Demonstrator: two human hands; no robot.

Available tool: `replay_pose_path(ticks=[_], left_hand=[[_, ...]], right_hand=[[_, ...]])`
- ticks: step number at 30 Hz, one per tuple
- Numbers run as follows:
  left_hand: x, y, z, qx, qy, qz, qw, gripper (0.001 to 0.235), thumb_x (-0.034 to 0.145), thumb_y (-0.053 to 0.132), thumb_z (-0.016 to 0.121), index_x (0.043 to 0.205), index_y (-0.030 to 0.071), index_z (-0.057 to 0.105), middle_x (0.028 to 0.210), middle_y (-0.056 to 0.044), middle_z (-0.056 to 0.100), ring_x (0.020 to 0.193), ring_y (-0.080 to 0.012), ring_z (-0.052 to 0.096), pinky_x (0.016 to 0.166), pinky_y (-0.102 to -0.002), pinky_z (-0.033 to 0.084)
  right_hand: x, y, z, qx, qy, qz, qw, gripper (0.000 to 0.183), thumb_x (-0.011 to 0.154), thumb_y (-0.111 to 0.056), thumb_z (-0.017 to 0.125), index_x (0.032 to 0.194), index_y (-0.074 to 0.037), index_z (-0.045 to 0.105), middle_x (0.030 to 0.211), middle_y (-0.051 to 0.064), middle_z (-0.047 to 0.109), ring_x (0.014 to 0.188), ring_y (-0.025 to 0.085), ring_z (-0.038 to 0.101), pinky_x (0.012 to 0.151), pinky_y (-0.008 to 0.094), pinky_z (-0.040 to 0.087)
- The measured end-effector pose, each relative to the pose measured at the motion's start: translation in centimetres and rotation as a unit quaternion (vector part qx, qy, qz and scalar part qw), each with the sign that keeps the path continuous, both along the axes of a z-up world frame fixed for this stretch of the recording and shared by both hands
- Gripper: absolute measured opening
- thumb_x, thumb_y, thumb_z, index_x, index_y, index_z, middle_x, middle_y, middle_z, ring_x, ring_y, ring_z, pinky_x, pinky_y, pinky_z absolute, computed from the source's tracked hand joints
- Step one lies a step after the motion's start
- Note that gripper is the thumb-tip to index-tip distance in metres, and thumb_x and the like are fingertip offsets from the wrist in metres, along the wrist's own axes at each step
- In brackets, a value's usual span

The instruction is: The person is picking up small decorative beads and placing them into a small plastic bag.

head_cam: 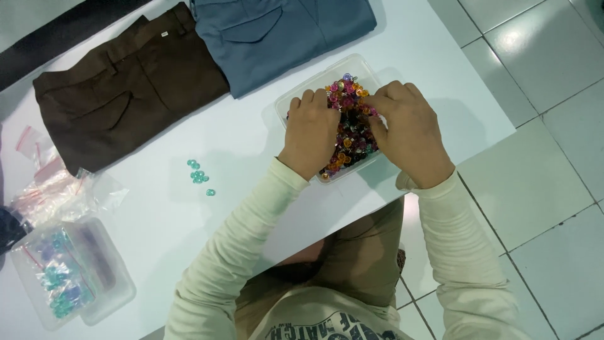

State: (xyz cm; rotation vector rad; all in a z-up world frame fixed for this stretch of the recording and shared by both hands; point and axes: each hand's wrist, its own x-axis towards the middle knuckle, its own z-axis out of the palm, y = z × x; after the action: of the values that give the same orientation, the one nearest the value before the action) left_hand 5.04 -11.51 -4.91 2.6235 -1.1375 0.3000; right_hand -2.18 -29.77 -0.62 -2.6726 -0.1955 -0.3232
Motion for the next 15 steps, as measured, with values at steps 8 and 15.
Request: replay_pose_path(ticks=[8,15], left_hand=[[0.1,-1.3,-0.4,-0.022,0.019,-0.017,0.999,0.010,0.073,0.000,0.079,0.069,0.007,0.073,0.077,-0.013,0.054,0.073,-0.0263,0.052,0.065,-0.038,0.035],[0.0,0.1,0.3,0.049,0.080,-0.016,0.995,0.009,0.073,0.002,0.077,0.072,0.011,0.076,0.079,-0.009,0.057,0.076,-0.0263,0.054,0.070,-0.039,0.037]], right_hand=[[0.1,0.2,-0.9,-0.030,0.017,-0.010,0.999,0.036,0.080,0.001,0.076,0.114,-0.008,0.079,0.099,0.012,0.066,0.093,0.026,0.056,0.074,0.037,0.051],[0.2,0.4,-0.9,-0.059,0.026,-0.006,0.998,0.039,0.076,0.002,0.076,0.114,-0.006,0.078,0.100,0.014,0.069,0.094,0.025,0.052,0.074,0.032,0.048]])
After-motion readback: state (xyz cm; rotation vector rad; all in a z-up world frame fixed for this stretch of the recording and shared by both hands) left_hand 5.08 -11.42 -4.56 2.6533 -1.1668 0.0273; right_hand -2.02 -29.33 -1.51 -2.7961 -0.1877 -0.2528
